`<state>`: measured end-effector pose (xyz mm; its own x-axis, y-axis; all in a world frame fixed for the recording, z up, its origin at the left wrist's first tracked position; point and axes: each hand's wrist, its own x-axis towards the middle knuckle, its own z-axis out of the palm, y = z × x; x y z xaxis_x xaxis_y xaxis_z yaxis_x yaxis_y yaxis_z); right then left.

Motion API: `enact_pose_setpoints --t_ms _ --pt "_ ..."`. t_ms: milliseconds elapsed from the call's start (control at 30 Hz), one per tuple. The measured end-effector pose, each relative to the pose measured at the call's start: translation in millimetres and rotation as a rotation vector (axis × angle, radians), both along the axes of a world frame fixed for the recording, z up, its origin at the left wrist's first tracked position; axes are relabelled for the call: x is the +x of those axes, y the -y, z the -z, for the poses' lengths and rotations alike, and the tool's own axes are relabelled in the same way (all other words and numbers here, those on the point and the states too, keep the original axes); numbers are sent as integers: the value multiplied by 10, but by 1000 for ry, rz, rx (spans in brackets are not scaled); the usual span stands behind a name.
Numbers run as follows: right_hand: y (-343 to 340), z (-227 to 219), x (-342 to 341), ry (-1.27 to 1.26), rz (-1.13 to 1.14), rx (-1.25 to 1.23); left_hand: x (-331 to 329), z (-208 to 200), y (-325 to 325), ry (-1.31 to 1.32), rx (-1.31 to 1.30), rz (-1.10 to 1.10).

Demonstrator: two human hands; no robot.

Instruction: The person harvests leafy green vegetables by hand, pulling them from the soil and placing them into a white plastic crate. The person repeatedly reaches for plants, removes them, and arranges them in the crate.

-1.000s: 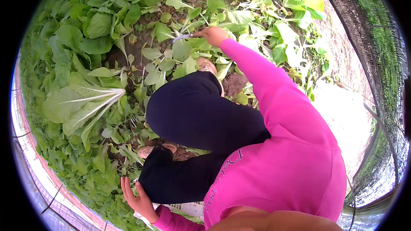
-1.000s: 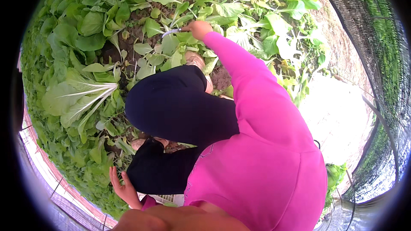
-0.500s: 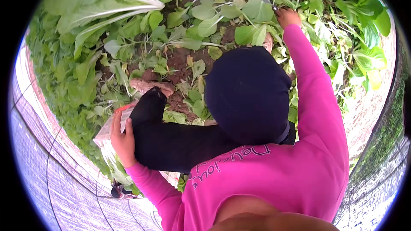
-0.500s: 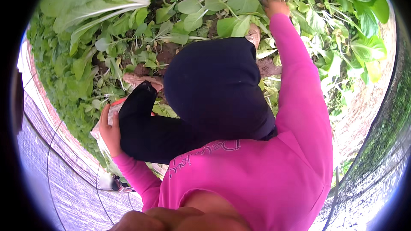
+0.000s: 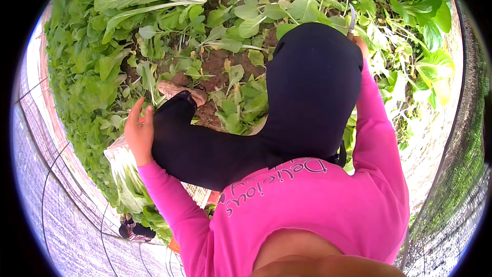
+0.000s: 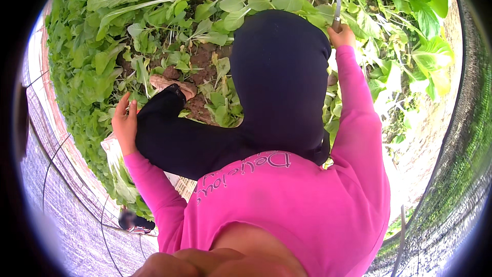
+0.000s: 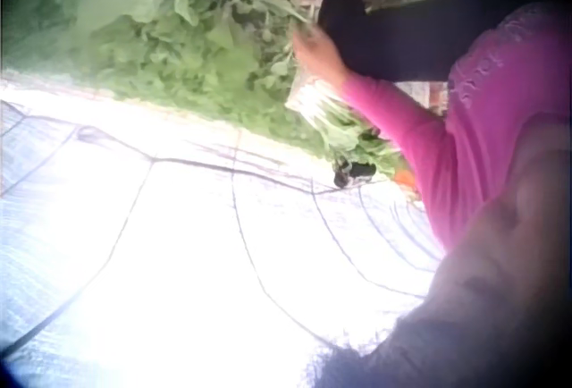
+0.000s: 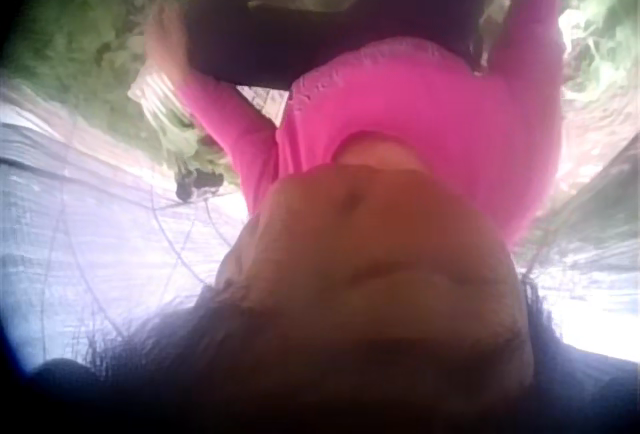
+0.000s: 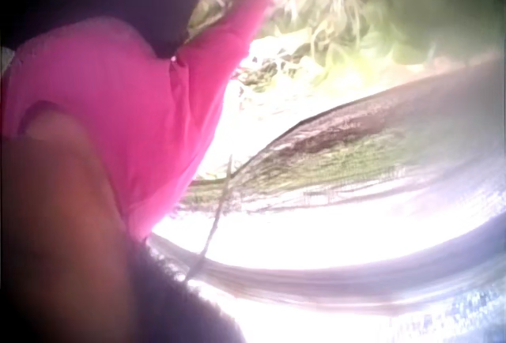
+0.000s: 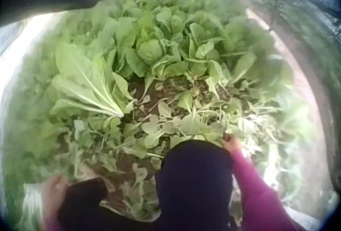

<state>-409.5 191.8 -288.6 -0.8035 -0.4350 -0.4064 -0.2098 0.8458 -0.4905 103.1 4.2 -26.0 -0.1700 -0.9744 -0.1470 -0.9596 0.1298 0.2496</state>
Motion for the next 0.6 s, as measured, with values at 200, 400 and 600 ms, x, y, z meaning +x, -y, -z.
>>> enact_pose_setpoints --t_ms 200,400,600 --pt "-557 315 -102 -72 -55 -132 20 -265 -133 -91 -92 -41" --pt "-1039 708 -296 24 196 -354 -470 -929 -390 -217 -305 66" --pt "-1066 443 54 98 258 -402 -468 -1202 -733 -212 -351 83"
